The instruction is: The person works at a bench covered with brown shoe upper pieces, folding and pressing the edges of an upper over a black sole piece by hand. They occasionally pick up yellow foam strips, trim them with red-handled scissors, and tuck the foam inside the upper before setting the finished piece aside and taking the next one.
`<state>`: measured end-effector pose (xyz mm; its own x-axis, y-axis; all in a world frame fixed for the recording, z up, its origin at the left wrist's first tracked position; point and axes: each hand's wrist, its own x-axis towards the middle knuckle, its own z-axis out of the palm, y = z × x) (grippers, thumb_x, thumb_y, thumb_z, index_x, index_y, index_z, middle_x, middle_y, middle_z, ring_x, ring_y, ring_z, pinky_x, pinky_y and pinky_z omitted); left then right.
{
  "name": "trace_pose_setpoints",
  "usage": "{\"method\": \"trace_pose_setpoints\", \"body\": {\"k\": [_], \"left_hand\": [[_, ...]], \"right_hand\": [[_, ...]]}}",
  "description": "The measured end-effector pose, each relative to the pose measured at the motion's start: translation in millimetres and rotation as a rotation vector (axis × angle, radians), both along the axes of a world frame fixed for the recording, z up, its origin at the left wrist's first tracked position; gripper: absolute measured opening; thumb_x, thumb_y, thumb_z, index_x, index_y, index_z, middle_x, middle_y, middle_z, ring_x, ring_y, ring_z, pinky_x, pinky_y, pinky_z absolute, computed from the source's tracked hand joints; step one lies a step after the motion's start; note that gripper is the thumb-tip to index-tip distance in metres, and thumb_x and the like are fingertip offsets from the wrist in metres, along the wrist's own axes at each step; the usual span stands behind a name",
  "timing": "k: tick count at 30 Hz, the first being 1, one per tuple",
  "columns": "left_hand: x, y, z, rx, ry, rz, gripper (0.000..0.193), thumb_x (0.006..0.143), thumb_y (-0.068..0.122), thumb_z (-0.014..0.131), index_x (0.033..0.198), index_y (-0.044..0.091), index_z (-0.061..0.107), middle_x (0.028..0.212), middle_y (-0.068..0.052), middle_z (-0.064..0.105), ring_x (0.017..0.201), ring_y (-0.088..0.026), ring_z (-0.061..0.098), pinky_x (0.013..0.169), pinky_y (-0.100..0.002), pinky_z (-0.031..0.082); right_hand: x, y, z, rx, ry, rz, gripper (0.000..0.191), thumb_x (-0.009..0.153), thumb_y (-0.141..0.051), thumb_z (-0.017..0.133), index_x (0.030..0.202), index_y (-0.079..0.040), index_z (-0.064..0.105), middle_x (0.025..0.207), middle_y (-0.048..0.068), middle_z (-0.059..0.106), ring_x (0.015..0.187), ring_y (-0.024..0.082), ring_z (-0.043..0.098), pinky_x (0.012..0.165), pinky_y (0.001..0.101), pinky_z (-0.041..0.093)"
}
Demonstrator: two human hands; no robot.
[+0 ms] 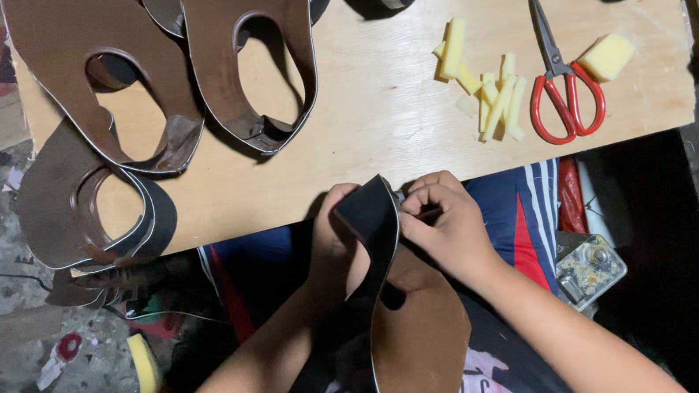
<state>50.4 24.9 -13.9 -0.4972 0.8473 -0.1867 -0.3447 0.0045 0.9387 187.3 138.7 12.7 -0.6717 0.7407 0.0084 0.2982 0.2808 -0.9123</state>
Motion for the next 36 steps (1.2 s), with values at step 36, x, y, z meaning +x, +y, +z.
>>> {"method": "trace_pose_setpoints", "body": {"k": [36], "left_hand": [[-38.8, 14.3, 15.0, 0.065, -0.245, -0.248, 0.030, 0.104, 0.009, 0.053, 0.127, -0.007, 0.063, 0.122, -0.011, 0.068, 0.109, -0.014, 0.064, 0.099, -0.029, 0.051]], "right_hand": [[5.2, 17.9, -28.3, -0.560, 0.122, -0.127, 0.014, 0.097, -0.009, 0.065, 0.095, 0.003, 0.072, 0.083, 0.005, 0.072, 0.069, 0.010, 0.063, 0.062, 0.0262, 0.052]]}}
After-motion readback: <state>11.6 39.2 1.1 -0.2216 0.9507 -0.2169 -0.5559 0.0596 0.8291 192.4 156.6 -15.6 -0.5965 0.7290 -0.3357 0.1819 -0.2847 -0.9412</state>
